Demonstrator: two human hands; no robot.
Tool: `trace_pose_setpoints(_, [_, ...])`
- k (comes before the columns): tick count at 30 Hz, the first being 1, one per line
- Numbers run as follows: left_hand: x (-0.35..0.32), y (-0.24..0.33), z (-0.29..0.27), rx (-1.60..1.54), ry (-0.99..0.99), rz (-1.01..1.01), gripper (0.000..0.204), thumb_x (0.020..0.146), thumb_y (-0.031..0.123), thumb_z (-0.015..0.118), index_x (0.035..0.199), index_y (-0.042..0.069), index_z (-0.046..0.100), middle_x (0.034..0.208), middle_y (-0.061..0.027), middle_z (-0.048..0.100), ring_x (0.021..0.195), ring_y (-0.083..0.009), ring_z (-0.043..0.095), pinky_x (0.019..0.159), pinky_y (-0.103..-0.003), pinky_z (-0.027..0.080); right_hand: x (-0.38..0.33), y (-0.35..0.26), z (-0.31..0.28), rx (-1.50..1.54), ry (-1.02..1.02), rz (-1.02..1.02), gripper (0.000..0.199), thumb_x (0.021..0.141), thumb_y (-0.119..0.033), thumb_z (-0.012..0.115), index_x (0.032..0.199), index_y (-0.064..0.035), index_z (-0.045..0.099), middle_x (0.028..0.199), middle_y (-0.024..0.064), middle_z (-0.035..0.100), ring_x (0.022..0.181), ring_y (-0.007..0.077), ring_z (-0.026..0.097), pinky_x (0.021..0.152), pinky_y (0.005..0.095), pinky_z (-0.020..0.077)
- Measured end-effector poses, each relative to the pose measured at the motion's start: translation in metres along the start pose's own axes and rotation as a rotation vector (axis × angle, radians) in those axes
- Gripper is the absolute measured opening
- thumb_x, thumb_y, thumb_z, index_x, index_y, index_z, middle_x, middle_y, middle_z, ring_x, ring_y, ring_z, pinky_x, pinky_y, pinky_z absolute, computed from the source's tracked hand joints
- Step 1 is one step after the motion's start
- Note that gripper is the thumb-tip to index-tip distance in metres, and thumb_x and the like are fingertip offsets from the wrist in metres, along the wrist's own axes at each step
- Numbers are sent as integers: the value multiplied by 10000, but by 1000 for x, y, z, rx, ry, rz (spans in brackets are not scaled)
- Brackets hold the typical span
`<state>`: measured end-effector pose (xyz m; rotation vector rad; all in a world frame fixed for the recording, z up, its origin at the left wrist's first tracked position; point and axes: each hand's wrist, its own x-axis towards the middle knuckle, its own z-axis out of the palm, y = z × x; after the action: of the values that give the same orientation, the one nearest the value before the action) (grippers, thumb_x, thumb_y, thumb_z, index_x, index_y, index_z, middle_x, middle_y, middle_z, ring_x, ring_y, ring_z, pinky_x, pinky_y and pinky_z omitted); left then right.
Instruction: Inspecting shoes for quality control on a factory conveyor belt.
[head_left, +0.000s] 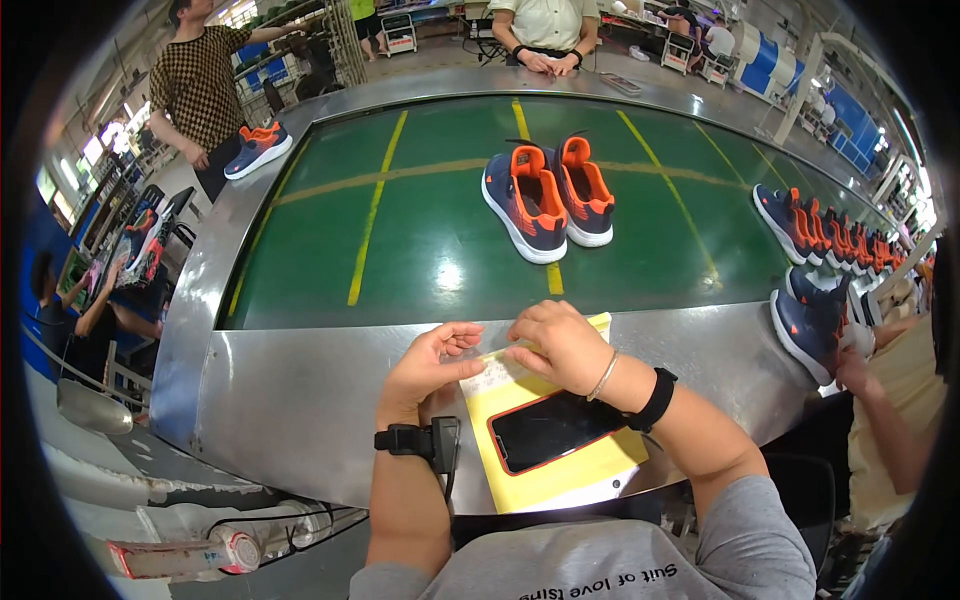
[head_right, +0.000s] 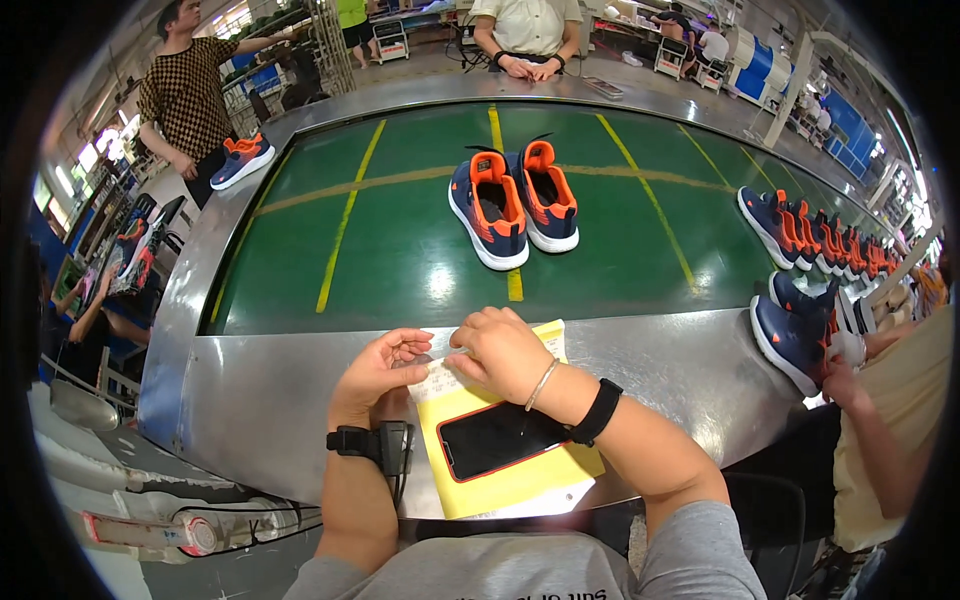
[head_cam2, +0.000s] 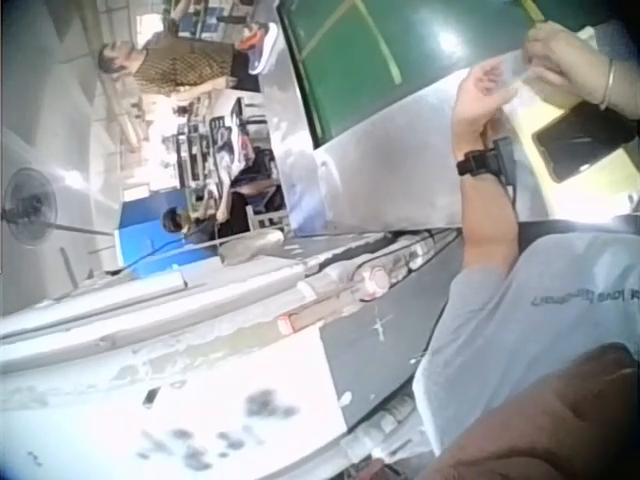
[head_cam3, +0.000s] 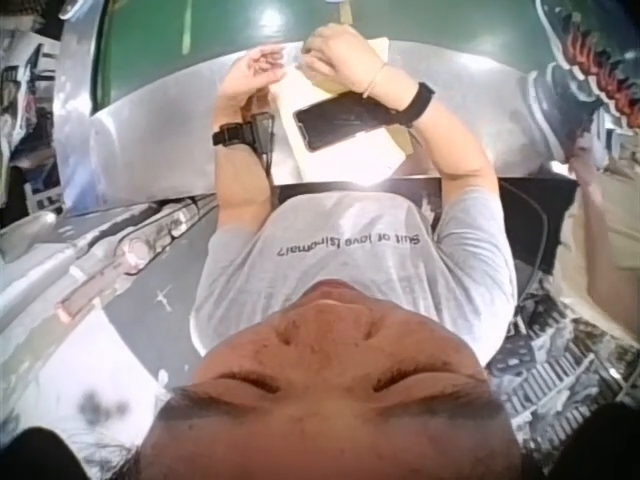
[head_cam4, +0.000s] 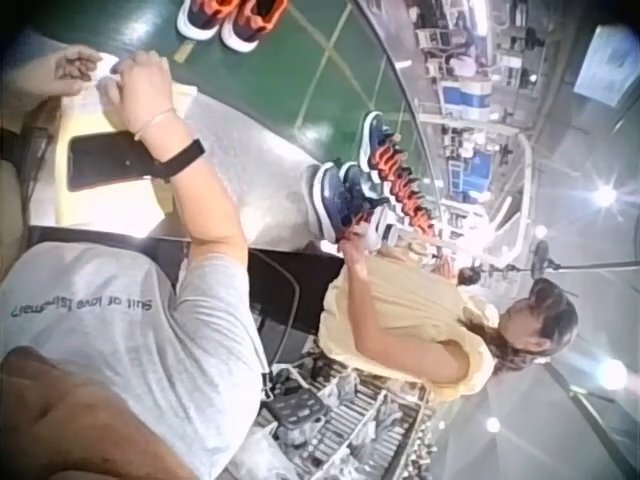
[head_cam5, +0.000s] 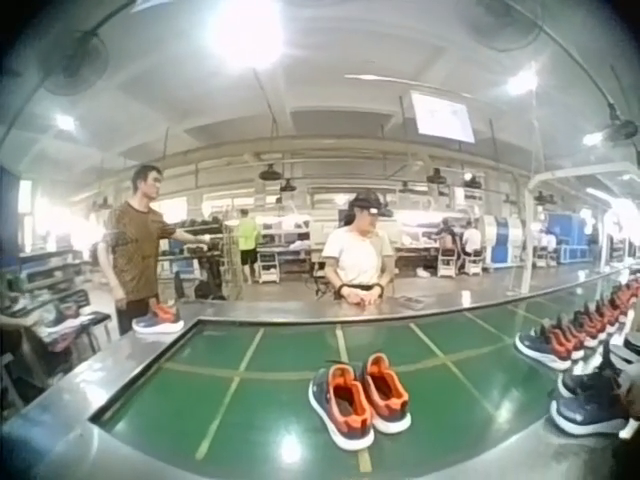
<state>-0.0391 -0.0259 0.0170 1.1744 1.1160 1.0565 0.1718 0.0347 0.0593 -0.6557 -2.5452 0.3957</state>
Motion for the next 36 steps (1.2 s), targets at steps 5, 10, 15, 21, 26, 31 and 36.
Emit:
trace_pose_setpoints(5, [5, -7, -4, -102, 14, -95, 429, 675, 146, 724, 1047, 3, 567, 979, -33, 526, 900, -101, 466, 811, -242, 379, -1, -3, 7, -16, -40, -24, 320, 729, -262, 645, 969, -60, 587, 881, 96, 565, 869, 260, 512, 801, 353, 376])
trace_pose_setpoints(10, [0, 5, 4, -73, -10, 1, 362, 710, 69, 675, 1040, -10, 550, 912, -22, 551, 834, -97, 504, 777, -232, 409, 5, 11, 26, -167, -66, 36, 286, 699, -208, 653, 930, -54, 586, 880, 96, 581, 888, 257, 526, 801, 354, 379])
trace_pose_setpoints(15, [3, -6, -4, -97, -18, -6, 350, 732, 20, 657, 1054, -12, 524, 963, -54, 579, 872, -106, 550, 809, -227, 435, 18, 18, 30, -44, -150, 140, 191, 689, -168, 651, 843, -65, 606, 799, 84, 603, 822, 254, 550, 770, 362, 391])
trace_pose_setpoints(21, [9, -15, -5, -231, 52, -12, 226, 765, -28, 604, 982, -27, 544, 904, -64, 607, 822, -104, 580, 759, -226, 466, 22, 8, 30, -70, -16, 60, 111, 704, -129, 626, 805, -84, 612, 788, 71, 589, 809, 242, 543, 741, 351, 397])
trace_pose_setpoints(26, [10, -17, -4, -233, 115, 1, 187, 768, -33, 604, 948, -18, 560, 856, -58, 616, 772, -100, 590, 722, -230, 481, 24, 3, 34, -183, 74, -27, 85, 700, -115, 601, 779, -85, 604, 761, 54, 552, 787, 225, 521, 714, 337, 399])
trace_pose_setpoints(31, [12, -19, -1, -269, 130, 2, 163, 767, -22, 614, 921, -13, 564, 844, -54, 616, 737, -93, 590, 691, -225, 483, 21, 0, 35, -356, 108, -95, 69, 686, -117, 536, 727, -78, 575, 718, 46, 517, 758, 210, 504, 687, 314, 400])
trace_pose_setpoints(36, [11, -18, -3, -255, 137, -6, 156, 767, -20, 615, 913, -16, 564, 833, -53, 617, 735, -92, 591, 685, -224, 481, 21, -4, 33, -413, 97, -133, 59, 676, -117, 531, 715, -82, 559, 707, 38, 504, 747, 199, 499, 679, 307, 399])
